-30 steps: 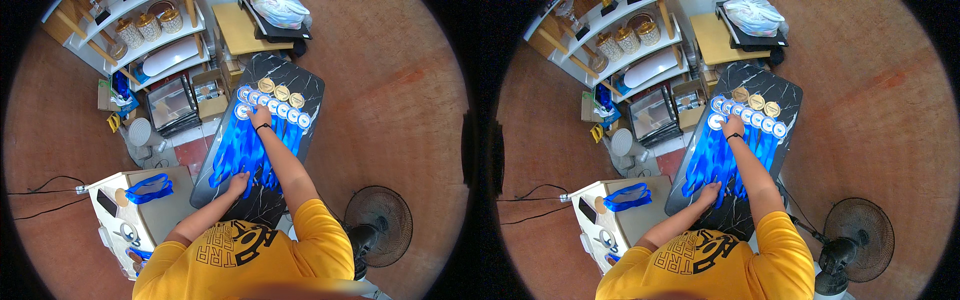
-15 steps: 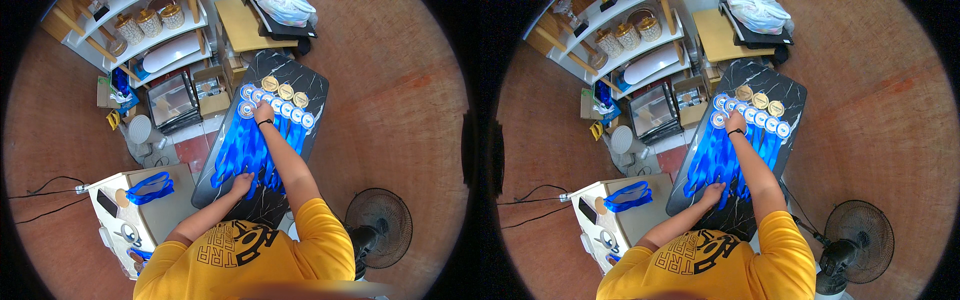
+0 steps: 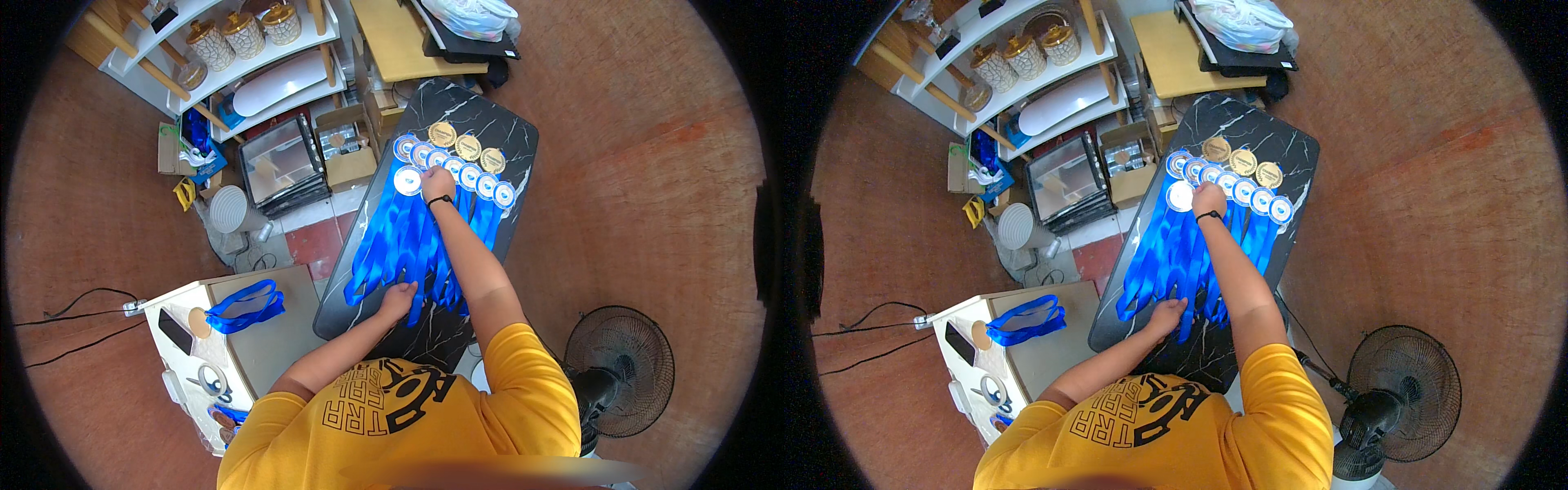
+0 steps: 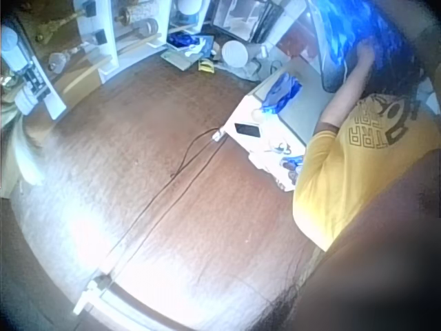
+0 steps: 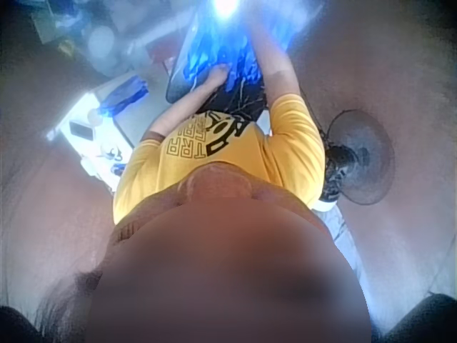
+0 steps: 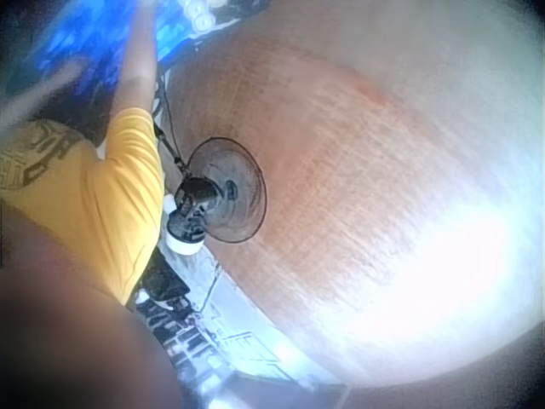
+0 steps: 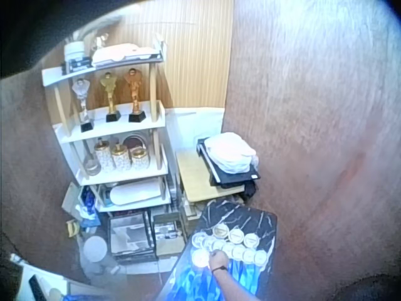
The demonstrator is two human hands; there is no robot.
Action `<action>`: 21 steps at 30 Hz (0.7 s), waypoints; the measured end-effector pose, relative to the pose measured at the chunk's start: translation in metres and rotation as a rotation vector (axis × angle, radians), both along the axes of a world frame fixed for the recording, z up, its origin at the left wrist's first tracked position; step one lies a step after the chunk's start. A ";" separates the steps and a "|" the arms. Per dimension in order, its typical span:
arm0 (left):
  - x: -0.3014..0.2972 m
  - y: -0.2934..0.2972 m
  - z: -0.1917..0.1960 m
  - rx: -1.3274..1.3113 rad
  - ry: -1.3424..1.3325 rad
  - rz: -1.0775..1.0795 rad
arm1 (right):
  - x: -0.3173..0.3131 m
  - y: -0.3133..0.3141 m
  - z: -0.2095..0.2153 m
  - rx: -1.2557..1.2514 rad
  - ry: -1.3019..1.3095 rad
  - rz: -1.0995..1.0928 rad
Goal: The person assembles medals by attaching blue ribbons to round metal medallions. They pick up each medallion, thread the ribbon through its center, and place the completed medal on a black marble table. The process is repeated for multiple medals.
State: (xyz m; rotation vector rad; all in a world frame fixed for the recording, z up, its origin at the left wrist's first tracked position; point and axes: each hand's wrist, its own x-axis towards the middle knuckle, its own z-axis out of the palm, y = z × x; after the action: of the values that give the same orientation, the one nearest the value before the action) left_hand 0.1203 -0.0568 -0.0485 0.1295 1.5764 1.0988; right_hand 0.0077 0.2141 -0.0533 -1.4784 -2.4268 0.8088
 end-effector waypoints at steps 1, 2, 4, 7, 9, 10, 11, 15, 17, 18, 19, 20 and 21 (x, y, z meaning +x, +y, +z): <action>0.000 0.000 -0.001 -0.002 0.001 -0.007 | 0.000 -0.001 0.000 0.003 -0.010 0.007; -0.001 -0.001 -0.002 -0.018 -0.031 -0.008 | 0.001 -0.002 -0.001 0.001 -0.029 0.007; -0.001 -0.002 -0.004 -0.008 0.020 -0.022 | 0.001 -0.004 -0.002 0.022 -0.011 0.021; -0.002 -0.003 -0.008 -0.022 -0.025 -0.009 | 0.006 -0.008 -0.002 0.079 0.066 0.035; -0.002 -0.004 -0.010 -0.014 -0.038 -0.001 | 0.012 -0.010 0.001 0.111 0.145 0.024; -0.002 -0.006 -0.010 -0.001 -0.026 -0.004 | 0.018 -0.012 0.003 0.118 0.187 0.006; -0.003 -0.007 -0.011 -0.008 -0.062 -0.001 | 0.024 -0.013 0.006 0.125 0.230 -0.011; -0.008 -0.015 -0.004 -0.100 0.031 -0.178 | 0.067 -0.022 0.017 0.065 0.309 -0.139; -0.010 -0.017 0.008 -0.169 -0.071 -0.196 | 0.086 -0.028 0.019 0.086 0.267 -0.114; -0.014 -0.020 0.017 -0.179 0.055 -0.352 | 0.094 -0.030 0.019 0.102 0.249 -0.097; -0.021 -0.020 0.026 -0.208 0.148 -0.505 | 0.098 -0.032 0.018 0.084 0.231 -0.055; -0.027 -0.018 0.036 -0.260 0.221 -0.659 | 0.100 -0.033 0.018 0.178 0.249 0.021; -0.031 -0.016 0.047 -0.263 0.458 -0.681 | 0.102 -0.035 0.017 0.269 0.256 0.092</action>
State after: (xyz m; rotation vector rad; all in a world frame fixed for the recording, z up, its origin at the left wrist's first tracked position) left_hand 0.0893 -0.0730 -0.0013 0.7233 1.8576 0.3324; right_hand 0.1099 0.1793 -0.0367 -1.1018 -2.3153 0.6151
